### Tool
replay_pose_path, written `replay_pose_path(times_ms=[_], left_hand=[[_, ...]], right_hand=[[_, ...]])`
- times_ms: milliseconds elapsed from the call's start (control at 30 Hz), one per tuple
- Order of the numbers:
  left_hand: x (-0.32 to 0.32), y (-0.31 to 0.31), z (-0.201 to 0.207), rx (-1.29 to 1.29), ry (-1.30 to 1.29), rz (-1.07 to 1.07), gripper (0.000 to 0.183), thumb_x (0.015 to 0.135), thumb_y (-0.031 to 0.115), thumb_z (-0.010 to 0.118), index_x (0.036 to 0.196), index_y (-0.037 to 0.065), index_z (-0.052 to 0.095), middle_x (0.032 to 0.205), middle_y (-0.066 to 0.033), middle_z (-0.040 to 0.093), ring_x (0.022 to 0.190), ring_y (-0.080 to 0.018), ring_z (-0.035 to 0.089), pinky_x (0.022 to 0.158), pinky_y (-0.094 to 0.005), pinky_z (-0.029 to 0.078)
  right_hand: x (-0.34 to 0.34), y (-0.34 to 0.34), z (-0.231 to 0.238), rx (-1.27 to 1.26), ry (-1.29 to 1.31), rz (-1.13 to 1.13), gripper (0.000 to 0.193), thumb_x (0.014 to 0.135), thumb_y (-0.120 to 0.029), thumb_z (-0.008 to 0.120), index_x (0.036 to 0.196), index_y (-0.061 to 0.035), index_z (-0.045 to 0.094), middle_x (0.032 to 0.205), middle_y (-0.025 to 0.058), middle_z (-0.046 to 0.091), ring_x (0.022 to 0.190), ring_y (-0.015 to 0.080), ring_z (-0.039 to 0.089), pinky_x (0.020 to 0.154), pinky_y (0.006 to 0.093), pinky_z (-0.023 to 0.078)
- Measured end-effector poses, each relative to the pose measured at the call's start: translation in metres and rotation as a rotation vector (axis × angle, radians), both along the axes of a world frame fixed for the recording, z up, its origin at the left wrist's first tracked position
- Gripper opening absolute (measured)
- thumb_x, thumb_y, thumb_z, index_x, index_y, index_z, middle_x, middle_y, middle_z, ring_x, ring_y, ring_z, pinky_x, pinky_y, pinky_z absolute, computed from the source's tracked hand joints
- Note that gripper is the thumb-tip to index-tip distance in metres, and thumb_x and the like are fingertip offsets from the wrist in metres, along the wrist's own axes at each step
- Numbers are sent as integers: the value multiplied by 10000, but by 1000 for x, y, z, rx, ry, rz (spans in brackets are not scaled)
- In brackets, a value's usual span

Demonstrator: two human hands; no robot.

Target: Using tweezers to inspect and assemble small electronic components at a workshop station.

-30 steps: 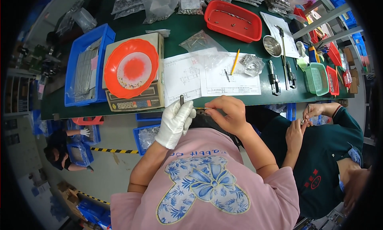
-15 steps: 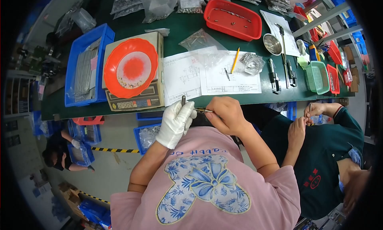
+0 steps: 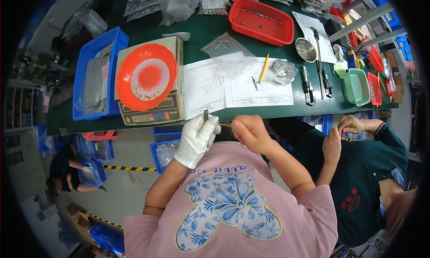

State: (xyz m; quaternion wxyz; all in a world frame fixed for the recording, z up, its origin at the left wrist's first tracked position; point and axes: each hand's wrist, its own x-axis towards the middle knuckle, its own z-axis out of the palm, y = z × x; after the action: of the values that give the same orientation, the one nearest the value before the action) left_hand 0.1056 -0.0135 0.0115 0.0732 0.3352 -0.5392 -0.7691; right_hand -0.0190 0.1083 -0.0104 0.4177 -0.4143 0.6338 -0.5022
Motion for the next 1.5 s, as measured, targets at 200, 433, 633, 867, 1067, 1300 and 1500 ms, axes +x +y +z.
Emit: replay_pose_path(times_ms=[200,433,633,867,1067,1300,1500], left_hand=[[1,-3,-3,-43,-37,27,233,851,207,480,701,32,517,490,27,416,372,-28,336,341,-182,248],[0,-4,1,-9,-33,-8,241,850,206,484,691,29,521,484,32,409,376,-34,330,359,-189,254],[0,-6,-3,-143,-66,-43,246,851,198,483,676,28,520,480,32,401,387,-29,325,371,-188,259],[-1,-6,-7,-90,5,-92,239,849,198,487,690,25,529,464,40,384,390,-31,325,373,-186,255],[-4,-10,2,-20,-120,-114,233,854,185,471,696,21,518,471,26,405,393,-36,352,368,-182,270],[-3,-11,-10,-259,48,-279,169,853,140,446,824,5,543,629,-14,510,474,-49,423,435,-185,344],[-8,-18,-7,378,64,-256,536,828,451,395,1123,4,413,799,-56,536,629,-108,524,539,-197,409]], right_hand=[[5,-5,12,-129,500,-150,137,756,-141,551,686,-43,484,595,59,486,482,189,486,450,292,382],[-1,0,-7,-244,430,-50,106,769,-134,529,728,-42,497,599,68,479,509,218,497,468,301,391],[4,-5,-1,-151,276,-110,133,776,-132,518,694,-32,487,596,70,475,508,237,482,467,311,379],[1,4,-8,-50,-66,16,177,797,-182,497,703,-31,496,583,63,468,529,240,489,468,307,374],[0,-3,-9,-253,672,-118,156,771,-133,529,654,-51,468,555,73,451,490,200,475,451,295,359],[5,3,-10,4,-920,-14,335,891,-237,369,589,-99,322,526,-36,267,452,49,216,395,186,197],[0,2,-19,-369,523,-119,201,800,-152,468,625,-58,435,528,59,428,425,229,437,400,316,330]])
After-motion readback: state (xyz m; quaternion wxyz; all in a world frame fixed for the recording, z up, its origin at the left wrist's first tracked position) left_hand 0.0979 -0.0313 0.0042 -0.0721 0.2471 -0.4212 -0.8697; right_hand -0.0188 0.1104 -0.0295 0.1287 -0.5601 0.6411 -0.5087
